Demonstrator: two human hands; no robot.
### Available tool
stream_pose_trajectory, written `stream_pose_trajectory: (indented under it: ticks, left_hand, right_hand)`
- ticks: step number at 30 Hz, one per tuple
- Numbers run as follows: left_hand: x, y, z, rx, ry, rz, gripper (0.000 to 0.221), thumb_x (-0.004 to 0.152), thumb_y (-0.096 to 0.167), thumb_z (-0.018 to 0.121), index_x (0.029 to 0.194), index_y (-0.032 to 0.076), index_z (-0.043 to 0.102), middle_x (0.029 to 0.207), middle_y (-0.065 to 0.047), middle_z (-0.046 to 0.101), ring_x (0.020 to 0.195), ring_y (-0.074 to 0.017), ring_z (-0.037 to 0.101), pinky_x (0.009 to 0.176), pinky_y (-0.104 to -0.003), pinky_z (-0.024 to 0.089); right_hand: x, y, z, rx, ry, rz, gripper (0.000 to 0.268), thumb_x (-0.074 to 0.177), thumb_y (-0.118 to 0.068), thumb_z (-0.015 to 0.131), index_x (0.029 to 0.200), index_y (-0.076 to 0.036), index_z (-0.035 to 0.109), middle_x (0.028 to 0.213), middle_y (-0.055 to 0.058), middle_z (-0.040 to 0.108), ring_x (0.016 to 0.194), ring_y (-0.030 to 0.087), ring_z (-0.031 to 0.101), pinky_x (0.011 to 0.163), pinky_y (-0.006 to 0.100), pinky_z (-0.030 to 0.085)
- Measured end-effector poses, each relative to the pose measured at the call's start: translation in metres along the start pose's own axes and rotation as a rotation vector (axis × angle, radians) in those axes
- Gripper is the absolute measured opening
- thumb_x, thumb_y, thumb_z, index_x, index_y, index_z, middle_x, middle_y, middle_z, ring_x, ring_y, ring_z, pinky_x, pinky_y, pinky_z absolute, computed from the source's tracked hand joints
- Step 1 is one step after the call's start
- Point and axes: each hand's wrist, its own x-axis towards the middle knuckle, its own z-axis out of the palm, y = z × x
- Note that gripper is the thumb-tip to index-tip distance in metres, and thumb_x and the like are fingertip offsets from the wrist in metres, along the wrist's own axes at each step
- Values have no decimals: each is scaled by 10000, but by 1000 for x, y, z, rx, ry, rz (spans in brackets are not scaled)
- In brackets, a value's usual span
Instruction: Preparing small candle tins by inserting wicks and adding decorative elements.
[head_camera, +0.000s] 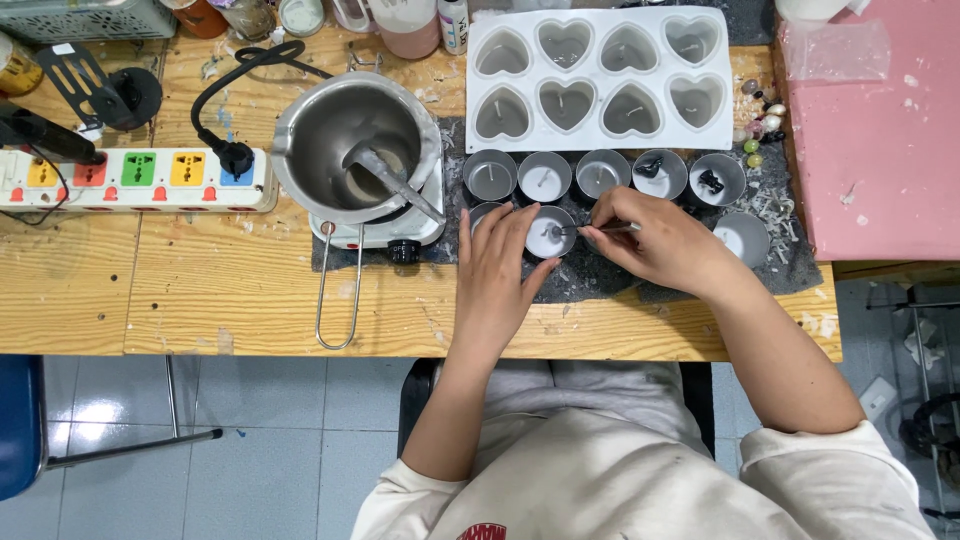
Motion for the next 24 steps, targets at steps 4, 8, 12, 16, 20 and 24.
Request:
stream_pose_trajectory:
  ticks: [4, 8, 12, 16, 20, 24]
  left_hand:
    - [0, 0, 0, 0, 7, 6, 671, 859, 302, 811, 1421, 62, 534, 1343, -101, 625, 1392, -280, 491, 1280, -572, 178]
    - [0, 1, 0, -9, 10, 6, 667, 856, 299, 812, 1421, 75, 536, 1354, -95, 627, 1390, -287, 489, 1270, -570, 180]
    - [2, 5, -3, -30, 1, 14, 654, 857, 273, 805, 1419, 69, 537, 1376, -99, 621, 1397, -306, 476, 1261, -573, 176]
    - [11, 15, -6, -44, -3, 34, 610, 888, 269, 787, 1412, 68, 547, 1370, -99, 620, 1390, -312, 479, 1262, -568, 198]
    - [30, 28, 1, -53, -14, 143, 558, 945, 288, 740, 1413, 56, 543, 1382, -116, 609, 1402, -326, 476, 1263, -570, 210]
    - [62, 51, 10, -56, -106, 275, 514, 961, 306, 725, 1384, 63, 563, 1338, -124, 620, 1366, -326, 508, 1247, -569, 245]
  right_hand:
    - [0, -1, -1, 4, 23, -30, 215, 941, -111, 754, 972, -21, 561, 895, 106, 652, 706, 245, 656, 608, 357, 506]
    - [1, 0, 2, 19, 35, -83, 207, 946, -98, 753, 979, -22, 564, 902, 106, 644, 706, 246, 638, 612, 361, 497]
    - [-2, 0, -2, 46, 32, -52, 192, 940, -77, 753, 975, -26, 572, 910, 97, 653, 699, 221, 634, 601, 348, 496]
    - [-25, 23, -25, 148, 145, 12, 194, 946, -75, 748, 1001, -34, 567, 950, 78, 665, 740, 165, 657, 619, 296, 529]
    - [-50, 65, -85, 121, 562, 20, 222, 1076, -18, 708, 1155, -7, 501, 1062, 108, 661, 951, 142, 710, 820, 255, 611]
    - [-53, 130, -129, -200, 709, 152, 190, 1180, 25, 673, 1155, 17, 485, 1037, 157, 681, 956, 193, 752, 788, 258, 632]
